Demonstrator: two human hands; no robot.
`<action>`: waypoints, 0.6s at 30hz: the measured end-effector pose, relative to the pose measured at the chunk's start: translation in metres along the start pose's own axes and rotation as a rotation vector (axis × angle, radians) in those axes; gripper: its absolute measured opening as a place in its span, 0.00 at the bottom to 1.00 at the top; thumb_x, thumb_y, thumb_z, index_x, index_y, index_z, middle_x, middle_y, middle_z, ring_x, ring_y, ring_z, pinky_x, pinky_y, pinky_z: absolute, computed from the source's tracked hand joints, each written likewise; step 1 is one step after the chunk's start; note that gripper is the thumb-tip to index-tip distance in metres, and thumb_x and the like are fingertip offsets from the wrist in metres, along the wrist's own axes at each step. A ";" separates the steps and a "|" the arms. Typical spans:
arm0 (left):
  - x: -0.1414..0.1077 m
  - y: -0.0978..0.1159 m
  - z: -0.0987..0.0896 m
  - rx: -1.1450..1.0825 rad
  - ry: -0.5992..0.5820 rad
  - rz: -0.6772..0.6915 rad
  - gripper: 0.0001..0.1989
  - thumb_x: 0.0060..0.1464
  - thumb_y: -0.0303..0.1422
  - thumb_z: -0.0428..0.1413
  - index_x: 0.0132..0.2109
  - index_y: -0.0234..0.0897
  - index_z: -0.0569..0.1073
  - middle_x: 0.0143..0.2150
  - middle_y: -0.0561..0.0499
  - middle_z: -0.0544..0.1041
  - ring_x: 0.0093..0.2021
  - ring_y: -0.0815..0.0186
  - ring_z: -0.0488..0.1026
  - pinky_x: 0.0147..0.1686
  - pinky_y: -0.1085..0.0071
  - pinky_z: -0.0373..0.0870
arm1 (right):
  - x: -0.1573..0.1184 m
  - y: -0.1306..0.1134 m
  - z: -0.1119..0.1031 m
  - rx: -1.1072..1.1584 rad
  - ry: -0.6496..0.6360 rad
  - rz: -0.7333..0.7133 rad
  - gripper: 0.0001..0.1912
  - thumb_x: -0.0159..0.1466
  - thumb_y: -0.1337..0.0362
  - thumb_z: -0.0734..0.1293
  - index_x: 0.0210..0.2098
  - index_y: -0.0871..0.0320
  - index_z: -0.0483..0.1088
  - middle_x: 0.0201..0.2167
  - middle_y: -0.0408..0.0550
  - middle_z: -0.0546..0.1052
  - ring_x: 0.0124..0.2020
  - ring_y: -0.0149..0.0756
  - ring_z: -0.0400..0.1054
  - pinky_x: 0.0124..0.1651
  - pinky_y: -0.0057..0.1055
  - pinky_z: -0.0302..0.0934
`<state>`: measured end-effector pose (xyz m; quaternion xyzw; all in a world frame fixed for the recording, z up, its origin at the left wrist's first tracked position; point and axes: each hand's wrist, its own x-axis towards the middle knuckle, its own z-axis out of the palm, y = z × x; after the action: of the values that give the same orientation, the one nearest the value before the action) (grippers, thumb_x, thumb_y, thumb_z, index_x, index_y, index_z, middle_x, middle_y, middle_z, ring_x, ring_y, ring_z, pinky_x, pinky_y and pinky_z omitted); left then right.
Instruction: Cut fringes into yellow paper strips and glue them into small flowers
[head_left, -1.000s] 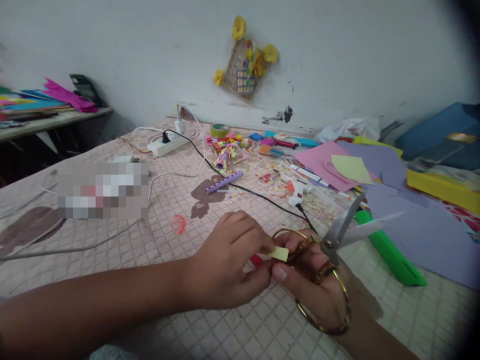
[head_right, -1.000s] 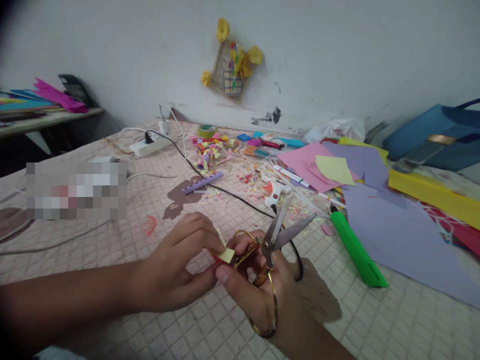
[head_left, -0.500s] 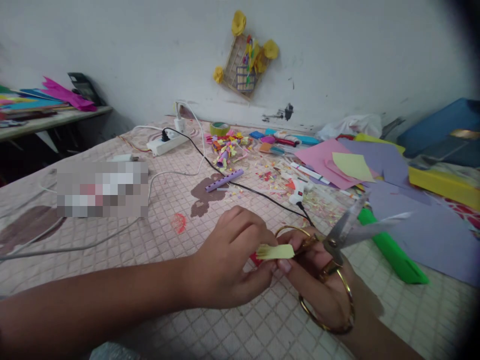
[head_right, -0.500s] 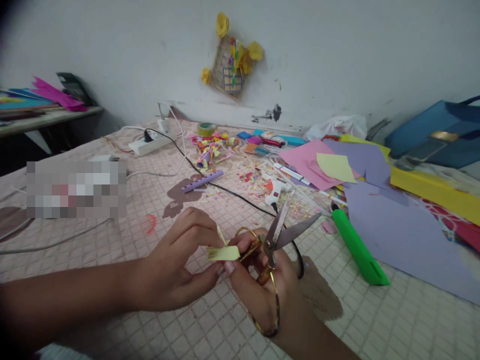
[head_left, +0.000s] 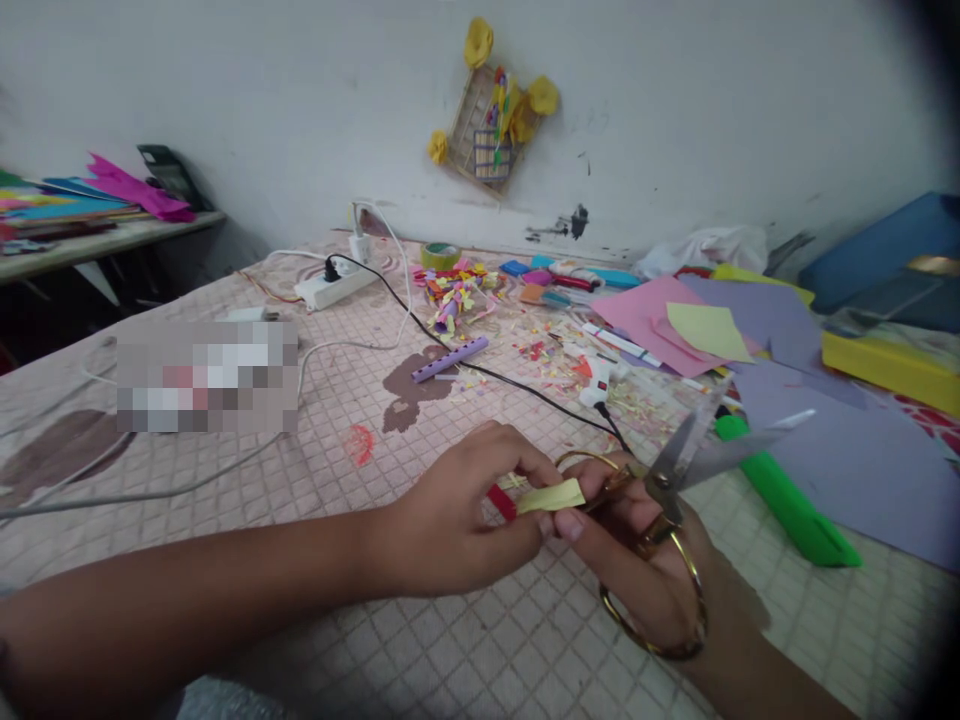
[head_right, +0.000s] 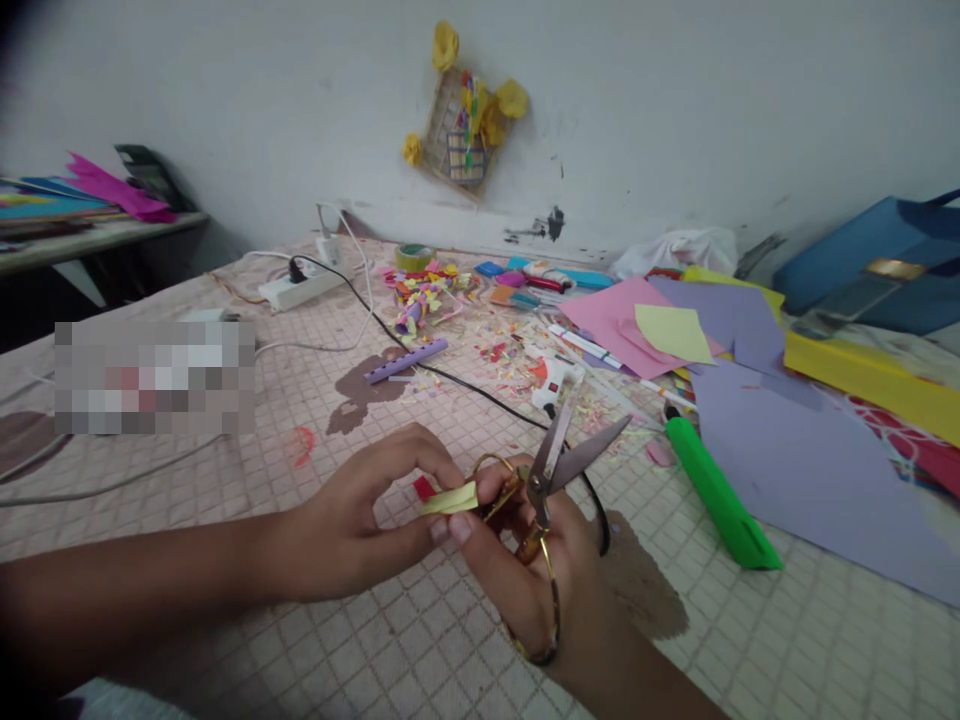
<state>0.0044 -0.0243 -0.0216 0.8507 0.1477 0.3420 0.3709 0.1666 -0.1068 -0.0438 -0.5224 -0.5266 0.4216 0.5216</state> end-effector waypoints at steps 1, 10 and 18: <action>0.000 0.000 0.000 -0.037 -0.002 -0.038 0.08 0.48 0.26 0.55 0.38 0.32 0.69 0.35 0.47 0.72 0.37 0.66 0.69 0.40 0.67 0.67 | 0.000 -0.001 0.001 0.001 0.010 -0.003 0.07 0.60 0.64 0.65 0.36 0.50 0.61 0.32 0.39 0.68 0.32 0.30 0.65 0.31 0.25 0.61; 0.001 0.001 0.001 -0.197 0.042 -0.217 0.04 0.52 0.26 0.51 0.37 0.34 0.69 0.33 0.50 0.72 0.34 0.69 0.69 0.35 0.71 0.68 | 0.005 -0.011 0.004 -0.116 0.034 -0.014 0.08 0.56 0.68 0.67 0.32 0.53 0.62 0.23 0.36 0.68 0.23 0.26 0.61 0.25 0.22 0.59; 0.001 0.003 0.008 -0.275 0.077 -0.276 0.04 0.52 0.26 0.51 0.36 0.32 0.68 0.32 0.50 0.72 0.33 0.70 0.69 0.33 0.72 0.68 | 0.006 -0.015 0.009 -0.127 -0.006 0.001 0.06 0.57 0.67 0.66 0.31 0.53 0.63 0.24 0.36 0.69 0.24 0.27 0.65 0.27 0.22 0.62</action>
<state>0.0106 -0.0301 -0.0227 0.7500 0.2288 0.3371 0.5210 0.1563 -0.1018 -0.0297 -0.5536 -0.5536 0.3890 0.4856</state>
